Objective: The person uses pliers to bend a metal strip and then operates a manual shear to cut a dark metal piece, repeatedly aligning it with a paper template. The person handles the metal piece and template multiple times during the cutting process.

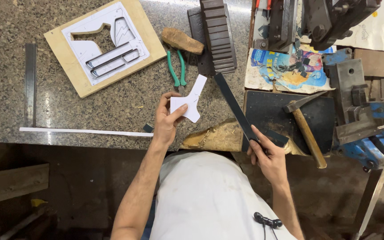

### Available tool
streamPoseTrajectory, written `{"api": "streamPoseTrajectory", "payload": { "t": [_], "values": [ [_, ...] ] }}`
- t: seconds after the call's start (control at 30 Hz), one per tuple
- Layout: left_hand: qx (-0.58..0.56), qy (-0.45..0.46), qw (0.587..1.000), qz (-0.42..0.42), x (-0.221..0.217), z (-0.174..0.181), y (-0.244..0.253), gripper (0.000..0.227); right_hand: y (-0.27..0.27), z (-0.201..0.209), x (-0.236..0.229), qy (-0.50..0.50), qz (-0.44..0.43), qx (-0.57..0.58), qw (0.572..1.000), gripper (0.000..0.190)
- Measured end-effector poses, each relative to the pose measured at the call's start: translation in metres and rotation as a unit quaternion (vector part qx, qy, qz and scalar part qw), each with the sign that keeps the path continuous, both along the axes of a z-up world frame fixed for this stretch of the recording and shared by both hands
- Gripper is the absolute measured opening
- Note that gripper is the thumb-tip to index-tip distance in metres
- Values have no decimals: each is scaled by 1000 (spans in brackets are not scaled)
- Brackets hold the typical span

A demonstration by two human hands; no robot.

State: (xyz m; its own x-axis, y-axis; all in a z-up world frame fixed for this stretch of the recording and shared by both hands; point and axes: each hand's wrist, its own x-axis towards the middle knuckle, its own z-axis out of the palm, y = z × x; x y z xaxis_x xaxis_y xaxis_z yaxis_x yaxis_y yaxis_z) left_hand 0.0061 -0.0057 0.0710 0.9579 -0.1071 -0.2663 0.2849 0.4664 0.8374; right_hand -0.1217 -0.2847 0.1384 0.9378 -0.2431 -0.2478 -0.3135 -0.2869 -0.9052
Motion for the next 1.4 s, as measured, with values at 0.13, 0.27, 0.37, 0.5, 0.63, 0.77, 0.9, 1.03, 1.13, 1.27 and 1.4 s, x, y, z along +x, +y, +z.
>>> {"api": "streamPoseTrajectory", "payload": {
  "t": [0.13, 0.27, 0.37, 0.5, 0.63, 0.77, 0.9, 1.03, 1.13, 1.27, 1.4],
  "values": [
    [-7, -6, 1000, -6, -2, 2, -3, 46, 5, -1, 1, 10, 2, 1, 1000, 45],
    [-13, -11, 1000, -5, -2, 4, -1, 45, 8, -2, 4, 18, 8, 7, 1000, 45],
    [-10, -25, 1000, -11, -2, 4, -2, 41, 10, -1, 5, 21, 11, 3, 1000, 45],
    [9, -45, 999, -19, -3, 3, -5, 36, 15, 1, 8, 19, 12, 30, 999, 46],
    [21, -49, 998, -20, -4, 4, -11, 34, 20, 4, 13, 8, 14, 28, 999, 46],
    [21, -45, 999, -14, -4, 7, -14, 34, 23, 6, 15, 2, 18, 39, 999, 47],
    [18, -38, 999, -11, -5, 9, -16, 34, 26, 5, 15, -1, 20, 58, 998, 47],
    [12, -32, 999, -5, -6, 12, -17, 33, 29, 6, 16, 8, 15, 74, 997, 47],
    [16, -33, 999, -4, -5, 14, -20, 33, 30, 7, 17, 4, 20, 66, 998, 47],
    [13, -30, 999, 2, -5, 18, -24, 33, 31, 9, 18, -1, 18, 64, 998, 47],
    [13, -38, 999, 10, -4, 20, -28, 34, 31, 9, 18, -8, 12, 73, 997, 47]
  ]
}}
